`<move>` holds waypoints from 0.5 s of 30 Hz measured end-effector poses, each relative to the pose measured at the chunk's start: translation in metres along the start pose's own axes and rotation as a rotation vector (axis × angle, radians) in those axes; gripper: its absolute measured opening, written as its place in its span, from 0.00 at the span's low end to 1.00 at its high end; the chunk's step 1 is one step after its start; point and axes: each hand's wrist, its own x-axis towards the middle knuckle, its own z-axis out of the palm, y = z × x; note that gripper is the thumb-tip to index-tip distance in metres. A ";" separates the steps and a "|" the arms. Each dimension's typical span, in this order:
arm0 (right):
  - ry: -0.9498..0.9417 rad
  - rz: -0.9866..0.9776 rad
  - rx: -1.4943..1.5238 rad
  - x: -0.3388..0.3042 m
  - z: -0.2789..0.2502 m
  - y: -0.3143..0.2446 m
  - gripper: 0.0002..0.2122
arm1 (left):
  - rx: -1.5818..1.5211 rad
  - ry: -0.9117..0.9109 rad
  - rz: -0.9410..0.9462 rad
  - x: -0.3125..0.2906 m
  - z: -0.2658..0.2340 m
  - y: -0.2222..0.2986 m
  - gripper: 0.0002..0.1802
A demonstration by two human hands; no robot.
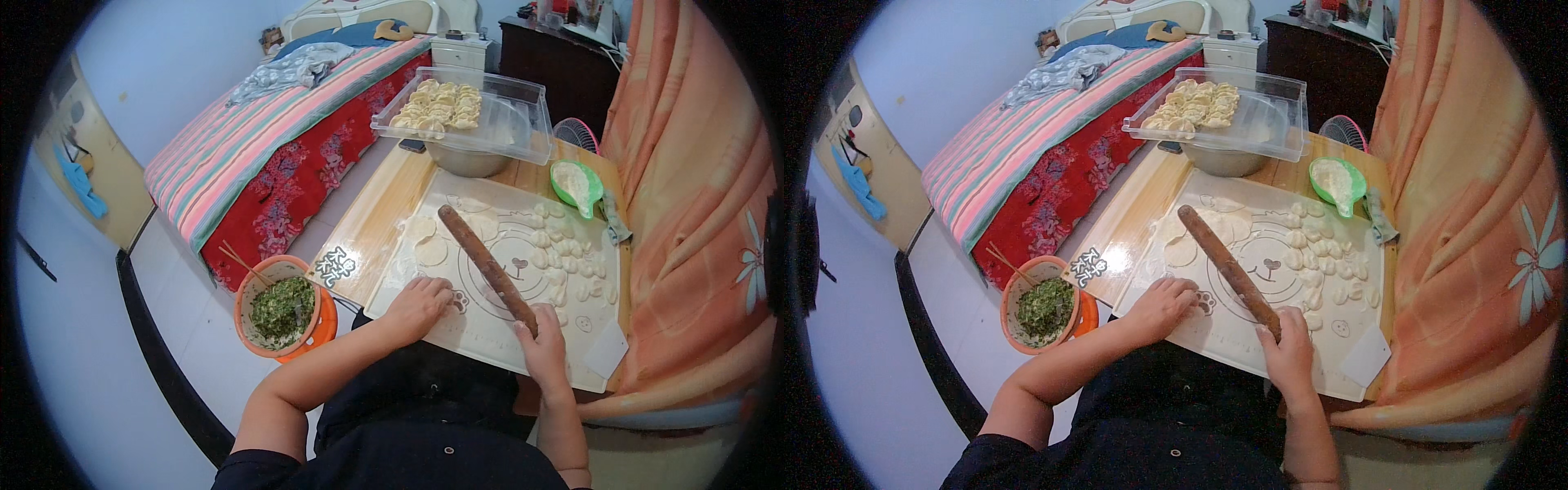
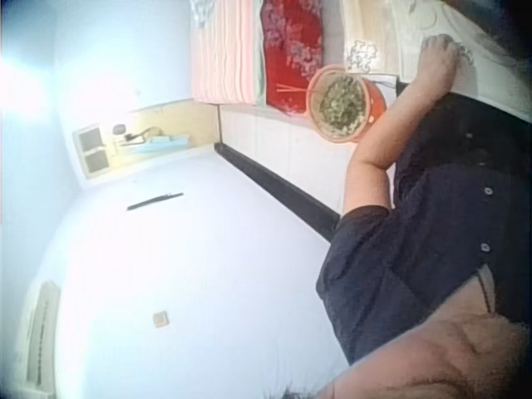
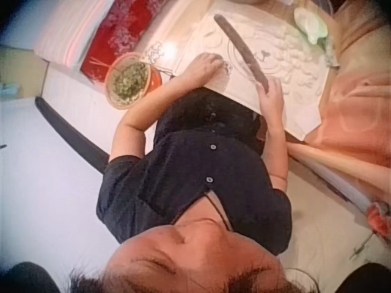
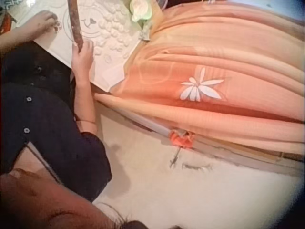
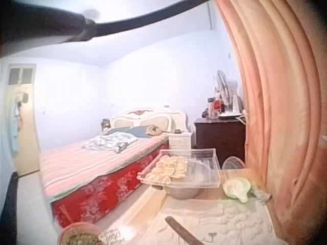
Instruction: The person repeatedly rolls small dough balls into flat circular wrappers using a rolling pin on a silicone mat. They pick up each dough ball, flatten it, and place the finished wrapper aside on the mat. A bowl of filling and a container of finished dumplings are visible nearby.
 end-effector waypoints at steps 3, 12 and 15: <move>0.043 0.005 -0.020 0.000 0.001 0.008 0.16 | 0.019 -0.087 -0.037 0.010 -0.007 0.001 0.09; -0.041 0.025 -0.101 0.005 0.002 -0.006 0.16 | -0.012 -0.013 0.053 -0.026 0.017 0.019 0.36; -0.088 -0.061 -0.215 0.017 0.018 -0.010 0.17 | 0.049 -0.071 0.016 -0.025 0.015 0.022 0.39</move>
